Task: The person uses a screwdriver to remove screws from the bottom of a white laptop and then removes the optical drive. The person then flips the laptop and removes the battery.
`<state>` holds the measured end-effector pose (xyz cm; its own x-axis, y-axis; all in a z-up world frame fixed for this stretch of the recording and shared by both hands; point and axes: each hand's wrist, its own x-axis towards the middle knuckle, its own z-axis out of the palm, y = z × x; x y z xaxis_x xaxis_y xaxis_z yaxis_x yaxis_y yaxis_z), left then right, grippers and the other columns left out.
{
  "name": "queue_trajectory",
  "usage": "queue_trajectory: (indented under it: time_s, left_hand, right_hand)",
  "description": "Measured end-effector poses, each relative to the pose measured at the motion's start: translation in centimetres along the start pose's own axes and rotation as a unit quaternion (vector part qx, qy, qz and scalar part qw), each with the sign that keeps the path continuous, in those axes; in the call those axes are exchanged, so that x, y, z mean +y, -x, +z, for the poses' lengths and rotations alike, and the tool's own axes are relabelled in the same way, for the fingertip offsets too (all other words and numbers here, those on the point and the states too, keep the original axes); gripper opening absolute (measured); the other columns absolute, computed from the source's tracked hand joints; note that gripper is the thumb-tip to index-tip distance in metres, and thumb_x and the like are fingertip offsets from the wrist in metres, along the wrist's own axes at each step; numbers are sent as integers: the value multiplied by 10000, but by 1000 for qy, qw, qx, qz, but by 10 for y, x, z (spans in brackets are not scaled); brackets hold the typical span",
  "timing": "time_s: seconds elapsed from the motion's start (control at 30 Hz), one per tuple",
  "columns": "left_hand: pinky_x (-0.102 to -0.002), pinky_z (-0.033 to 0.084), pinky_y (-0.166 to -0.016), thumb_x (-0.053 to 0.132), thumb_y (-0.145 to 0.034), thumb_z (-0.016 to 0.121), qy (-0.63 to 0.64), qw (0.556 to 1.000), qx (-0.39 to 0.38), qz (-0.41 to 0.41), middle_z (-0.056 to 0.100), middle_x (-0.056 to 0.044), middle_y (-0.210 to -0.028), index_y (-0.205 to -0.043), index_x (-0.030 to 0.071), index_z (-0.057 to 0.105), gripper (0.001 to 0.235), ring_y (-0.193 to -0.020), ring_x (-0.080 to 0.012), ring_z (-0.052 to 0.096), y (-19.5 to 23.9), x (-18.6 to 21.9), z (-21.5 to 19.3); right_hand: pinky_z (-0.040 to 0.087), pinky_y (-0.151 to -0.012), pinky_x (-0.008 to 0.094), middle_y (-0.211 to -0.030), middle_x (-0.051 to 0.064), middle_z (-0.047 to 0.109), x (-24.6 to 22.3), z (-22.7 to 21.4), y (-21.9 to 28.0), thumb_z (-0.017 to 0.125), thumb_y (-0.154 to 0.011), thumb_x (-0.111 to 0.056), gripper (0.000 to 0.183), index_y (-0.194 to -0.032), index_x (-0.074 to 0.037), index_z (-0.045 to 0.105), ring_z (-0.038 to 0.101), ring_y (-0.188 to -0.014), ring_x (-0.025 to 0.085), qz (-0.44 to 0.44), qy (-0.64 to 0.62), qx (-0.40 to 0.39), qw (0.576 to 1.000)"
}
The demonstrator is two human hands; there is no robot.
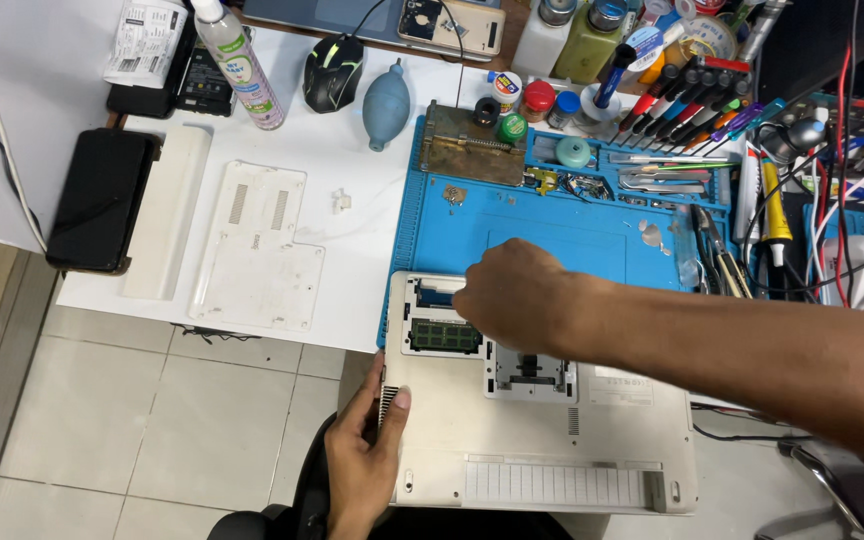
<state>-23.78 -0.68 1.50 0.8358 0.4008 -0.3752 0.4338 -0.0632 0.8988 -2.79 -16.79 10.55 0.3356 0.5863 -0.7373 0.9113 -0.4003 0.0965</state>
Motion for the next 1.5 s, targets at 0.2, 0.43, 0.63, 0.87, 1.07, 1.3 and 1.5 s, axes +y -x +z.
queue_trajectory:
  time_s: [0.2, 0.43, 0.63, 0.87, 1.07, 1.3, 1.5]
  left_hand:
    - [-255, 524, -1183, 447, -911, 741, -10, 1000, -5, -29, 773, -12, -1546, -1572, 231, 667, 699, -1430, -79, 690, 1, 1, -1]
    - [-233, 547, -1085, 458, -905, 746, -35, 999, -5, -39, 873, 23, -1380, -1571, 258, 688, 698, -1254, -33, 736, -1, 2, -2]
    - [-252, 563, -1111, 466, -911, 733, -32, 999, -11, -33, 845, 4, -1432, -1585, 266, 662, 706, -1309, -75, 750, -1, 2, -2]
    - [-342, 651, -1007, 316, -964, 801, -85, 971, 57, 217, 636, -78, -1220, -1420, 132, 760, 493, -1179, -212, 680, -19, -18, -1]
    - [-385, 537, -939, 280, -1012, 779, -187, 908, 32, 373, 706, -17, -1144, -1334, 132, 796, 354, -1116, -225, 598, -43, 13, 12]
    - [-380, 469, -904, 125, -1039, 752, -247, 850, -52, 463, 689, -14, -970, -1210, 138, 823, 186, -1031, -213, 633, -74, 43, 37]
    - [-393, 459, -903, 118, -1021, 762, -255, 849, -71, 457, 689, -18, -947, -1163, 130, 830, 157, -1017, -224, 630, -82, 43, 45]
  right_hand:
    - [515, -551, 443, -758, 71, 762, 3, 7, 9, 739, -1042, -553, 481, -1217, -109, 686, 732, -664, 339, 27, 12, 179, 983]
    - [482, -648, 531, -614, 95, 571, 10, 30, 13, 532, -1051, -98, 82, -969, -92, 521, 531, -518, 433, -22, -121, 418, 900]
    - [522, -677, 563, -865, 113, 770, 20, 11, 43, 566, -1144, -250, 267, -1400, -178, 551, 705, -798, 449, 42, -251, 158, 954]
    - [496, -990, 549, -870, 73, 766, 18, 20, 39, 505, -1141, -401, 288, -1166, -176, 683, 700, -856, 389, 17, -204, 219, 954]
    - [516, -889, 538, -884, 67, 742, 13, 35, 35, 606, -1139, -411, 258, -1090, -174, 695, 682, -883, 425, 48, -161, 242, 956]
    - [575, -1025, 417, -809, 96, 815, -1, 18, 54, 617, -1115, -487, 367, -1105, -170, 801, 821, -832, 305, 112, -121, 264, 950]
    - [565, -983, 440, -993, 68, 806, 1, 21, 54, 723, -1037, -482, 327, -1187, -197, 774, 784, -973, 274, 98, -102, 264, 954]
